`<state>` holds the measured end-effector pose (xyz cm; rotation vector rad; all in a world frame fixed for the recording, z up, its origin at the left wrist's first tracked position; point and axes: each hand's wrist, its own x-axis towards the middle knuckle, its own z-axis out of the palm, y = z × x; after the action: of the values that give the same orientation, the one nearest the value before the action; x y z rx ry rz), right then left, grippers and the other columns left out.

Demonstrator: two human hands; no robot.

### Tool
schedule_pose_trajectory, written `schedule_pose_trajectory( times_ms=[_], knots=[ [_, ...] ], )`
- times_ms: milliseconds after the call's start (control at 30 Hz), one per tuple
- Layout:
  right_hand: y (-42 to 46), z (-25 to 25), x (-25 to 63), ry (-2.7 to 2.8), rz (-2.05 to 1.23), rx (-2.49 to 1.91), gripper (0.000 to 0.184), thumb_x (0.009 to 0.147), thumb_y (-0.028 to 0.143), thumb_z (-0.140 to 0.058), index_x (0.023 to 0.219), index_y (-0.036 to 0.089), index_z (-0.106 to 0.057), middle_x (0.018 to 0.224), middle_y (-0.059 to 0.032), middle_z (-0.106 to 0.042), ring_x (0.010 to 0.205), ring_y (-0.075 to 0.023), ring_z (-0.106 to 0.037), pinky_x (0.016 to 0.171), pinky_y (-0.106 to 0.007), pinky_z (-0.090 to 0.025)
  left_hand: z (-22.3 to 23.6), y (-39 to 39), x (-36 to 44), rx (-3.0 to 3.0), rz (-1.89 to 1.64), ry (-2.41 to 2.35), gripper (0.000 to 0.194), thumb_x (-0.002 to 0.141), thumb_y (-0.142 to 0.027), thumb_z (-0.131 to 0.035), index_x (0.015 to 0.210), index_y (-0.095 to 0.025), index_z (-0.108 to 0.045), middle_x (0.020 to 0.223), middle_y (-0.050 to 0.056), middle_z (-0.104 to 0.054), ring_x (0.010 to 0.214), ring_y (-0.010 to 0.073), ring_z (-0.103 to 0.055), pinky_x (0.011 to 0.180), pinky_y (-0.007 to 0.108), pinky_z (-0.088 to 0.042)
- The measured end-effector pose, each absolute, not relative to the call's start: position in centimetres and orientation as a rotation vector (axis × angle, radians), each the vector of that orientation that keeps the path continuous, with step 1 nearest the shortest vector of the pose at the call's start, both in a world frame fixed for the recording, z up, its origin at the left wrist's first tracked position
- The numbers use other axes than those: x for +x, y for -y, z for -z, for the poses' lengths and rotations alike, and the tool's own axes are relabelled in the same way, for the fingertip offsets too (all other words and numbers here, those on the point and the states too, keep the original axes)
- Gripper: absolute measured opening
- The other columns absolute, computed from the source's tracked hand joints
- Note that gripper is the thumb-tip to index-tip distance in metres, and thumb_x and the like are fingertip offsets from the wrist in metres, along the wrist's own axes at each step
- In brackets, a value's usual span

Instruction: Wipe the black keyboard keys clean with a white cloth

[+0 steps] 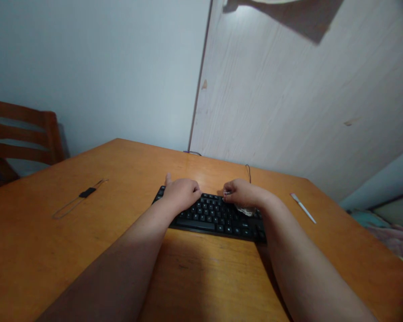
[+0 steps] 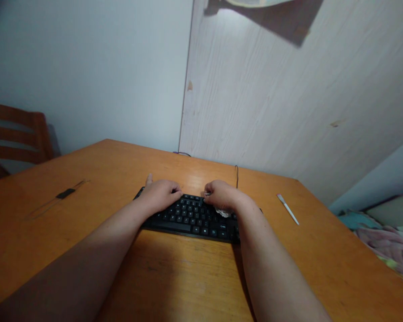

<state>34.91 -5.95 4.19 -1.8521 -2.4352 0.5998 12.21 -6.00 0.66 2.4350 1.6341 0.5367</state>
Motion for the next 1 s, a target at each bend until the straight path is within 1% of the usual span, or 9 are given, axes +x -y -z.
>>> schedule_pose_trajectory(
  times_ms=[167,333,467,633,733,800,900,1000],
  knots=[
    [6.0,-4.2,34.6,2.398,-0.505,-1.878,0.008,0.076,0.023,-0.063,0.078,0.016,-0.067,0.076,-0.0051,-0.068,0.070,-0.0157,-0.058,0.059,-0.024,-0.037,-0.6,5.9,12.1,2.435,-0.548,-1.628,0.030,0.087,-0.045,-0.048,0.081,-0.028,-0.072,0.090,0.002,-0.074,0.091,0.0267,-0.065,0.109,0.067,0.004],
    [6.0,-4.2,34.6,2.422,-0.590,-1.849,0.005,0.074,0.019,-0.063,0.078,0.017,-0.066,0.075,-0.0035,-0.068,0.068,-0.0151,-0.059,0.057,-0.023,-0.037,-0.7,6.0,12.2,2.459,-0.531,-1.641,0.031,0.087,-0.045,-0.047,0.082,-0.028,-0.073,0.089,0.003,-0.075,0.089,0.0262,-0.066,0.111,0.064,0.002],
    [6.0,-4.1,34.5,2.381,-0.491,-1.866,0.009,0.077,0.024,-0.063,0.077,0.016,-0.066,0.075,-0.0050,-0.068,0.070,-0.0165,-0.059,0.057,-0.024,-0.036,-0.8,6.1,12.1,2.476,-0.530,-1.651,0.032,0.087,-0.045,-0.046,0.083,-0.028,-0.073,0.089,0.003,-0.075,0.089,0.0261,-0.066,0.111,0.064,0.002],
    [6.0,-3.9,34.7,2.415,-0.573,-1.835,0.008,0.073,0.020,-0.063,0.079,0.017,-0.068,0.077,-0.0042,-0.069,0.070,-0.0159,-0.060,0.058,-0.024,-0.038,-0.7,6.1,12.2,2.498,-0.519,-1.655,0.034,0.088,-0.047,-0.046,0.083,-0.028,-0.073,0.089,0.003,-0.075,0.089,0.0258,-0.066,0.111,0.062,-0.001],
    [5.9,-3.8,34.6,2.433,-0.491,-1.814,0.009,0.074,0.023,-0.063,0.079,0.017,-0.068,0.077,-0.0047,-0.069,0.069,-0.0164,-0.059,0.057,-0.024,-0.037,-0.8,6.3,12.4,2.519,-0.510,-1.661,0.036,0.089,-0.049,-0.045,0.082,-0.027,-0.073,0.088,0.004,-0.075,0.089,0.0263,-0.066,0.111,0.063,-0.002],
    [5.7,-3.7,34.7,2.408,-0.421,-1.835,0.010,0.076,0.025,-0.062,0.079,0.017,-0.068,0.076,-0.0053,-0.069,0.069,-0.0166,-0.059,0.056,-0.025,-0.036,-0.7,6.4,12.6,2.537,-0.519,-1.640,0.040,0.089,-0.052,-0.043,0.084,-0.026,-0.072,0.091,0.004,-0.074,0.091,0.0267,-0.066,0.111,0.063,-0.002],
    [5.4,-4.0,35.3,2.344,-0.382,-1.866,0.011,0.077,0.026,-0.062,0.080,0.017,-0.067,0.077,-0.0058,-0.069,0.069,-0.0161,-0.059,0.056,-0.024,-0.036,-0.7,6.9,13.1,2.561,-0.570,-1.580,0.047,0.088,-0.061,-0.041,0.096,-0.025,-0.071,0.104,0.007,-0.073,0.099,0.0286,-0.064,0.112,0.063,-0.002],
    [5.6,-4.6,36.2,2.299,-0.436,-1.859,0.010,0.076,0.025,-0.064,0.081,0.016,-0.068,0.078,-0.0053,-0.069,0.069,-0.0152,-0.059,0.057,-0.023,-0.037,-0.8,7.7,13.8,2.590,-0.579,-1.500,0.063,0.080,-0.074,-0.045,0.115,-0.025,-0.064,0.119,0.010,-0.067,0.112,0.0324,-0.058,0.112,0.062,0.000]
  ],
)
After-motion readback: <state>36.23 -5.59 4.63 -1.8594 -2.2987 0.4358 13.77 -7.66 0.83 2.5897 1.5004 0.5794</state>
